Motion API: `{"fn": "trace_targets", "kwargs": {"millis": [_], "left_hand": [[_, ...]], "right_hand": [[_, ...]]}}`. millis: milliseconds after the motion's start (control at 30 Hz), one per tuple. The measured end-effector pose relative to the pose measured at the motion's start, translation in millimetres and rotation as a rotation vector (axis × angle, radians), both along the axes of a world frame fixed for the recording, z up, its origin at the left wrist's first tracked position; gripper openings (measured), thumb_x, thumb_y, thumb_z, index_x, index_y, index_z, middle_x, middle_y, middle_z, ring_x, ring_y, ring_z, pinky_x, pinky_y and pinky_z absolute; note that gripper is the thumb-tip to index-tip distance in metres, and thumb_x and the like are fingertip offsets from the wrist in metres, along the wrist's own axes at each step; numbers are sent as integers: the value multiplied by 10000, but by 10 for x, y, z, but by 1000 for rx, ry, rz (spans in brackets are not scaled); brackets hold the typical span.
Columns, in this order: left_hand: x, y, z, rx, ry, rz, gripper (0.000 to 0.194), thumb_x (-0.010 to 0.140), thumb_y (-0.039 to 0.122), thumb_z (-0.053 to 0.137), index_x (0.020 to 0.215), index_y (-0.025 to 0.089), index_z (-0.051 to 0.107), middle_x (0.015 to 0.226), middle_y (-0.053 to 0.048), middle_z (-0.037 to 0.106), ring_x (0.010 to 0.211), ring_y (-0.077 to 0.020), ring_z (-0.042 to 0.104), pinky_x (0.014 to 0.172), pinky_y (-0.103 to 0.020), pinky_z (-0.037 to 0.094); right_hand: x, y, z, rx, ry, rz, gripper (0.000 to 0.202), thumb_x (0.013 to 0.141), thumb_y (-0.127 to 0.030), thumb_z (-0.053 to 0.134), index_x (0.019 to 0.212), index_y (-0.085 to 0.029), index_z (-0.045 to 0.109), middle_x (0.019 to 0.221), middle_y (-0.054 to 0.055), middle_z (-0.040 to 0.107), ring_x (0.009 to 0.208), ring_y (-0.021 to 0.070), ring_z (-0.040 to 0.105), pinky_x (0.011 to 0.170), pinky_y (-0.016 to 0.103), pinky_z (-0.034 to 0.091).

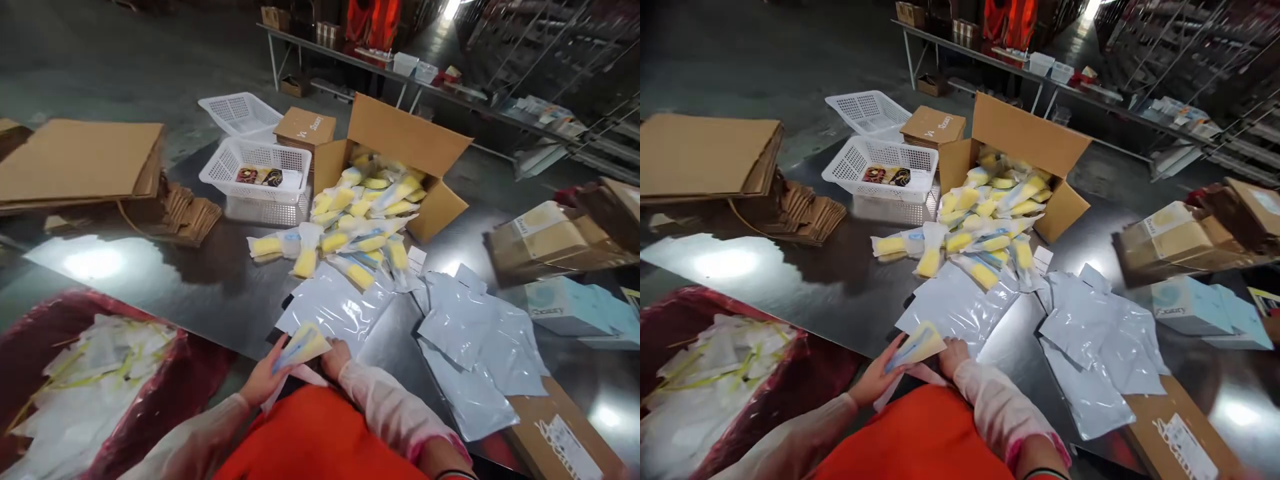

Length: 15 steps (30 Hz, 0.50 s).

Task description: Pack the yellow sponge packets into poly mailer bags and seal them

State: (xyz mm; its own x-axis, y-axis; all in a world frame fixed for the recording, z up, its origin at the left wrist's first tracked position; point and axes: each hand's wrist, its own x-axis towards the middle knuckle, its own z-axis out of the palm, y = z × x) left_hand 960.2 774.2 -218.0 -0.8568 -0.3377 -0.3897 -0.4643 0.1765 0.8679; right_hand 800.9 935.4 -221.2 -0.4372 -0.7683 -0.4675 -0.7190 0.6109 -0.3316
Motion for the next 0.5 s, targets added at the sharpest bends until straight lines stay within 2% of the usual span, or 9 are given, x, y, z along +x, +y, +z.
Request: {"fn": "trace_targets", "kwargs": {"millis": [100, 200, 267, 333, 367, 400, 433, 500], "left_hand": [[43, 177, -94, -122, 19, 154, 709, 753, 510, 550, 1353, 141, 470, 1353, -135, 557, 1251, -308, 518, 1067, -409, 403], [-79, 302, -97, -254, 76, 276, 641, 798, 491, 519, 1337, 148, 472, 1352, -130, 554, 1264, -299, 503, 1065, -404, 402], [-196, 386, -65, -351, 37, 248, 604, 832, 406, 507, 1377, 156, 435, 1346, -133, 554, 1256, -299, 508, 1047, -399, 409], [-309, 444, -17, -403, -135, 171, 596, 834, 297, 519, 1404, 155, 419, 1282, -163, 586, 1199, -328, 550, 1008, -424, 418], [-360, 455, 10, -381, -231, 164, 607, 825, 251, 529, 1413, 153, 414, 1243, -178, 599, 1170, -342, 566, 989, -434, 417], [-409, 452, 38, -288, -291, 210, 627, 811, 212, 546, 1419, 152, 408, 1219, -187, 602, 1165, -352, 563, 983, -439, 408], [-456, 437, 66, -134, -299, 294, 648, 794, 184, 566, 1421, 154, 404, 1210, -184, 601, 1179, -354, 548, 986, -434, 396], [-557, 381, 115, 249, -191, 472, 628, 761, 151, 596, 1372, 147, 453, 1194, -156, 610, 1195, -330, 525, 990, -399, 392]], "right_hand": [[-86, -58, -61, -41, 10, -149, 212, 769, -220, 570, 932, -148, 683, 950, 116, 688, 833, 240, 623, 679, 321, 445], [-252, -98, -132, -128, -12, -297, 186, 794, -211, 509, 836, -148, 678, 752, 46, 673, 684, 175, 600, 600, 260, 422], [-364, -112, -151, -230, -41, -338, 217, 816, -201, 463, 851, -148, 670, 682, -5, 638, 654, 143, 575, 589, 226, 413], [-455, -112, -131, -347, -67, -337, 256, 826, -179, 418, 898, -145, 662, 708, -15, 628, 696, 139, 574, 622, 219, 430], [-488, -106, -104, -403, -76, -323, 270, 826, -164, 404, 916, -144, 658, 746, -2, 629, 737, 147, 579, 657, 230, 445], [-511, -95, -68, -457, -84, -300, 277, 824, -151, 399, 929, -145, 656, 793, 17, 630, 780, 157, 583, 700, 248, 459], [-522, -79, -24, -507, -91, -266, 281, 824, -141, 402, 945, -150, 655, 843, 40, 627, 822, 168, 583, 747, 272, 468], [-507, -33, 79, -590, -102, -189, 281, 835, -143, 420, 991, -165, 654, 925, 74, 610, 881, 186, 577, 828, 316, 471]]}}
